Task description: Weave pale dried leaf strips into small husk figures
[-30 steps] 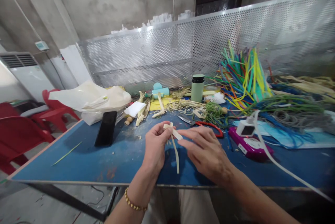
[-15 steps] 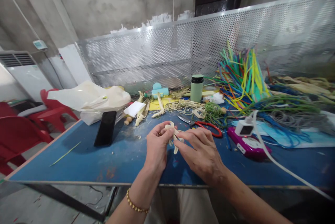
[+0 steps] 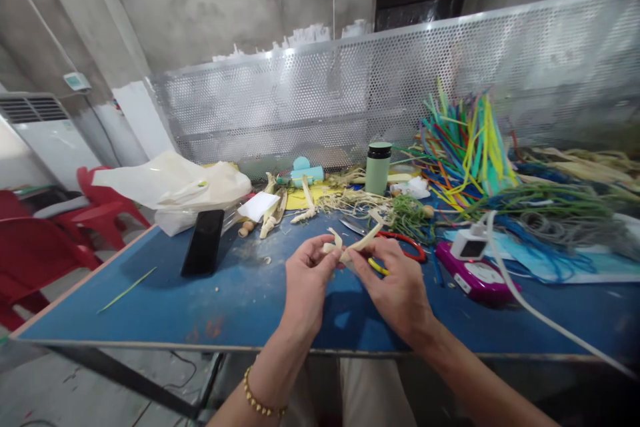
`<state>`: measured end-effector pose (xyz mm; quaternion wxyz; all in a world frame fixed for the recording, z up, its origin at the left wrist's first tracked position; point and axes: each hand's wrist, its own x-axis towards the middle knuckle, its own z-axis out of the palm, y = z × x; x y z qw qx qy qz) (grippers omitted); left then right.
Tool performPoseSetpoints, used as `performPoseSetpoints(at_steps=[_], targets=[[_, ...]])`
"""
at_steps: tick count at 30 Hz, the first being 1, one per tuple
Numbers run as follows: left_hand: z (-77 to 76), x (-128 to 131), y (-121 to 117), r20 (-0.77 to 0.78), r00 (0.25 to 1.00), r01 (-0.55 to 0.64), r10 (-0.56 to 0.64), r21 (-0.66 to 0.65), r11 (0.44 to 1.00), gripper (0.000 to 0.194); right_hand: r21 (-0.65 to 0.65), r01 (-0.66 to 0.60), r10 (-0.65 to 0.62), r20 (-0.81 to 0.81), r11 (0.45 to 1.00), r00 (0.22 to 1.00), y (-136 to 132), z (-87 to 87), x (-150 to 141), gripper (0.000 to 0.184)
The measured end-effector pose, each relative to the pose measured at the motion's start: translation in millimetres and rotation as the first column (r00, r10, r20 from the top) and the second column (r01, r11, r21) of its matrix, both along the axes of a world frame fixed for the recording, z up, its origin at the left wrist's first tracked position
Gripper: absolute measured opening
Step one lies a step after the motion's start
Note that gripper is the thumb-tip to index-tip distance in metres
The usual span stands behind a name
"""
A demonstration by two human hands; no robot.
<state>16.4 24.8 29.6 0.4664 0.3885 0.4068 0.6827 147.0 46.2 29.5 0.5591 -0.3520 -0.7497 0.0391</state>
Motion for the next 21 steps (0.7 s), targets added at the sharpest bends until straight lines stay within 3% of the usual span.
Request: performPoseSetpoints(at_steps=[5, 15, 21], targets=[[-3.8, -0.2, -1.4, -0.011, 0.999, 0.044, -0.044, 0.017, 0.999, 0.031, -0.205, -0.032, 0.012, -0.099, 0.978, 0.995, 2.1, 5.0, 0.2, 0.014], [-1.9, -1.7, -3.7, 0.005, 0.996, 0.088, -0.088, 0.015, 0.996, 0.033, -0.192, -0.070, 0.046, -0.125, 0.979, 0.991, 5.5, 5.6, 2.3, 0.014], [-2.0, -2.5, -4.6, 0.004, 0.996, 0.090, -0.090, 0.023, 0.996, 0.030, -0.303, -0.053, 0.025, -0.097, 0.952, 0.995, 4.5, 3.4, 0.8, 0.019]])
